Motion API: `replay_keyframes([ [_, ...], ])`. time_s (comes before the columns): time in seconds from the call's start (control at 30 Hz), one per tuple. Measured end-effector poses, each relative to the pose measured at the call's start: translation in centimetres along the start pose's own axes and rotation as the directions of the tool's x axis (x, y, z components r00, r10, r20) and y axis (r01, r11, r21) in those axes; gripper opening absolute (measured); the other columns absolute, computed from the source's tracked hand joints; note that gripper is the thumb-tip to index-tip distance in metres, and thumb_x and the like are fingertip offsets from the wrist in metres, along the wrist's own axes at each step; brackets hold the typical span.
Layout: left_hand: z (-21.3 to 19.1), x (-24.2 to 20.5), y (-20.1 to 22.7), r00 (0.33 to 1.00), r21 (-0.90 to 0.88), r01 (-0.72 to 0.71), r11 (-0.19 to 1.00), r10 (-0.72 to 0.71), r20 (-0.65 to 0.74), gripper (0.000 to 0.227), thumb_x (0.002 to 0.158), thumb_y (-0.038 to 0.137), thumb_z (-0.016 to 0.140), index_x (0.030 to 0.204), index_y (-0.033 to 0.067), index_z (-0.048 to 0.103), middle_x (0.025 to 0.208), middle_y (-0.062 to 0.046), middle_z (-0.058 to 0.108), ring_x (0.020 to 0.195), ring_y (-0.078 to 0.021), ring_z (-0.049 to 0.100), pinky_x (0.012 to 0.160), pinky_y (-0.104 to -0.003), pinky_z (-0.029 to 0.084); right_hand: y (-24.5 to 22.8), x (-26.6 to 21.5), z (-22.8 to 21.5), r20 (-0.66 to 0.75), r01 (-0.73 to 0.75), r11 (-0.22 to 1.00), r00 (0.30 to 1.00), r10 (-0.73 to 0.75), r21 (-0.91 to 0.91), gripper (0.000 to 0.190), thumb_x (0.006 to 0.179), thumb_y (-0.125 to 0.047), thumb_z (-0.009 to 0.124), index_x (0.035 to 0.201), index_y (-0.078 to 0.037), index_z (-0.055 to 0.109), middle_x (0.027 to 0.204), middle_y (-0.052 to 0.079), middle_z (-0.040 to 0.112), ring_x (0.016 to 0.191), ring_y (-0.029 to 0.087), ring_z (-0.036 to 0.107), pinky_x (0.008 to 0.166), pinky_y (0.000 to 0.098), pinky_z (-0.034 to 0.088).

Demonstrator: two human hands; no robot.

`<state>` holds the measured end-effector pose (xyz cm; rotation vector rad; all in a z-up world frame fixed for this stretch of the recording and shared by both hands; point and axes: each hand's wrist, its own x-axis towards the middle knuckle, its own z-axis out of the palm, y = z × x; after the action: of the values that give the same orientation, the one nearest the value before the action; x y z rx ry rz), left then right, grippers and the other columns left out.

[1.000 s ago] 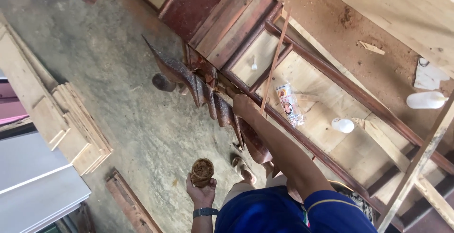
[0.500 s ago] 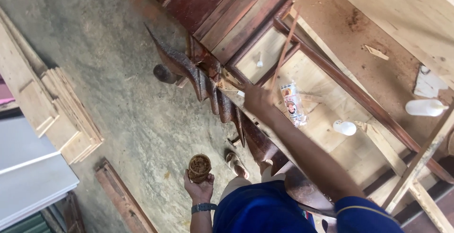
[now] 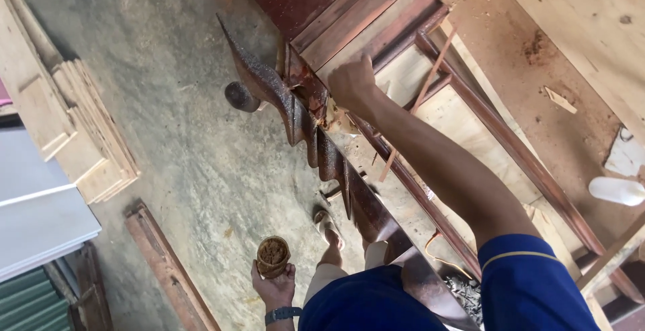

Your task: The person stirs a yellowish substance in a small container using a wooden stick. They then walk across the workshop and apply the substance to the joints of a wooden furniture frame using the stick.

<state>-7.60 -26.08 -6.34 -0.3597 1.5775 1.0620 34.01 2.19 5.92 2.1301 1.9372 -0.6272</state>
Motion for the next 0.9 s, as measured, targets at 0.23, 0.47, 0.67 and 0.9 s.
replay_keyframes([
  [0.23, -1.2, 0.2, -0.6, 0.998, -0.015, 0.001, 1.000, -0.002, -0.066, 0.070, 0.094, 0.064, 0.054, 0.124, 0.0011, 0.057, 0.094, -0.020, 0.053, 0.066, -0.0293, 0.052, 0.060, -0.036, 0.049, -0.6, 2.7, 0.4, -0.116, 0.210, 0.952, 0.964, -0.240, -0.223, 0.050, 0.104, -0.005, 0.044, 0.055, -0.014, 0.044, 0.046, -0.007, 0.026, 0.044, 0.007, 0.031, 0.123, 0.0618, 0.032],
  [0.47, -1.4, 0.4, -1.1, 0.997, -0.011, 0.015, 1.000, -0.016, -0.074, 0.074, 0.092, 0.065, 0.055, 0.126, -0.0015, 0.055, 0.089, -0.020, 0.052, 0.066, -0.0279, 0.053, 0.062, -0.036, 0.050, -0.8, 1.9, 1.4, -0.234, 0.294, 0.950, 0.921, -0.311, -0.103, 0.047, 0.095, 0.005, 0.040, 0.052, -0.016, 0.041, 0.045, -0.010, 0.024, 0.040, 0.004, 0.028, 0.126, 0.0631, 0.026],
  [0.67, -2.2, 1.9, -1.7, 0.998, -0.023, 0.036, 0.999, -0.037, -0.050, 0.073, 0.091, 0.067, 0.057, 0.123, 0.0010, 0.059, 0.082, -0.018, 0.054, 0.062, -0.0278, 0.054, 0.062, -0.038, 0.051, -1.3, 1.6, 5.0, -0.295, 0.246, 0.965, 0.918, -0.264, -0.096, 0.051, 0.112, -0.013, 0.040, 0.062, -0.022, 0.036, 0.050, -0.006, 0.023, 0.050, 0.010, 0.021, 0.090, 0.0357, 0.041],
  [0.9, -1.2, 0.9, -1.0, 0.999, -0.023, 0.017, 1.000, -0.018, -0.031, 0.073, 0.092, 0.065, 0.057, 0.124, -0.0002, 0.057, 0.086, -0.019, 0.052, 0.063, -0.0274, 0.052, 0.062, -0.037, 0.051, -1.4, 0.8, 2.9, -0.416, 0.258, 0.950, 0.894, -0.165, 0.177, 0.047, 0.100, -0.003, 0.035, 0.058, -0.021, 0.040, 0.047, -0.006, 0.022, 0.042, 0.008, 0.025, 0.098, 0.0459, 0.047],
])
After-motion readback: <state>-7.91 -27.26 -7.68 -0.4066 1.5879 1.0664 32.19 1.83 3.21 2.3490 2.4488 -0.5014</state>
